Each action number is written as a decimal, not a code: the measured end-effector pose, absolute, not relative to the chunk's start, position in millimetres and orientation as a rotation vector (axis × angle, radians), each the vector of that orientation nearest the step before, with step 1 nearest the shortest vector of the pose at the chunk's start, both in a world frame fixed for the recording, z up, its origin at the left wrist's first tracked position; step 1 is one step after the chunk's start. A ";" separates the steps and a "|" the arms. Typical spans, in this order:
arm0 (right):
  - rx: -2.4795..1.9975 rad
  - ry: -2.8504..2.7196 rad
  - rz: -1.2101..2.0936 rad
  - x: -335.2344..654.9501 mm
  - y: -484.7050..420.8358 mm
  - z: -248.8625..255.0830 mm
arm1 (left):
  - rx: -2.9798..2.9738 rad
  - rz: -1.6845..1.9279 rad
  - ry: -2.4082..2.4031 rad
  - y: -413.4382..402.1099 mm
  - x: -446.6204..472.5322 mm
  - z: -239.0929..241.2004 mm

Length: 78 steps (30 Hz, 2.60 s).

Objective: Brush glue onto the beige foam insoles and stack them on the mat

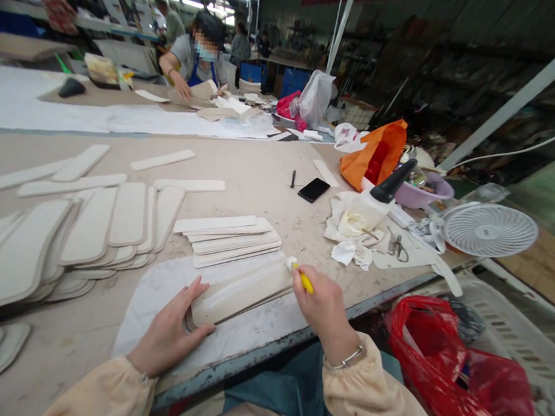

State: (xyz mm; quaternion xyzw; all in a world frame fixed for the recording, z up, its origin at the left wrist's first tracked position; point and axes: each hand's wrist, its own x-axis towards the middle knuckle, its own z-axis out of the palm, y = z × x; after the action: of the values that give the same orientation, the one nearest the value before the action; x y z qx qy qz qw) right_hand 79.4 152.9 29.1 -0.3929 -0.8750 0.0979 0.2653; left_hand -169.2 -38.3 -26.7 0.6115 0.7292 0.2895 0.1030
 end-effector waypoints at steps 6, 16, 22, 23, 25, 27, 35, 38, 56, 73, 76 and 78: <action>-0.788 -2.727 0.110 52.5 91.6 27.0 | 1.838 0.864 2.149 -37.4 -169.5 -27.7; -0.903 -2.092 1.320 14.8 59.7 41.9 | 1.797 0.917 2.074 -39.3 -167.7 -26.1; -1.127 -1.806 1.634 12.4 79.5 22.9 | 1.780 0.888 2.060 -38.2 -167.8 -21.7; -1.153 -1.834 1.606 15.5 83.9 22.2 | 1.779 0.890 2.062 -38.2 -167.9 -21.9; -1.212 -1.881 1.491 26.5 94.6 23.7 | 1.782 0.895 2.059 -38.4 -168.0 -22.7; -1.273 -1.904 1.330 40.8 105.6 28.0 | 1.780 0.901 2.055 -38.4 -167.8 -23.1; -1.122 -1.802 1.551 24.8 82.8 30.9 | 1.738 0.925 2.043 -38.8 -166.6 -17.3; -1.035 -1.854 1.609 4.5 71.6 24.1 | 1.700 0.945 2.042 -39.5 -166.0 -17.4; -1.212 -1.807 1.295 9.9 83.2 19.5 | 1.668 0.965 2.066 -38.4 -165.0 -17.2; -1.156 -1.907 1.420 31.2 84.1 23.0 | 1.751 0.899 2.104 -37.7 -166.5 -19.2; -1.203 -1.810 1.387 42.3 95.9 22.9 | 1.769 0.889 2.111 -37.5 -167.1 -20.1; -1.172 -1.737 1.468 41.5 92.7 21.8 | 1.781 0.891 2.111 -37.7 -167.0 -21.0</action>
State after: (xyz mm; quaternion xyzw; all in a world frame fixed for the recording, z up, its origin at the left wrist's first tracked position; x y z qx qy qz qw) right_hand 41.5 92.7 21.8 -0.4387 -0.6502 0.5495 0.2878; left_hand -167.0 -37.7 -21.0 0.6093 0.7222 0.3048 0.1198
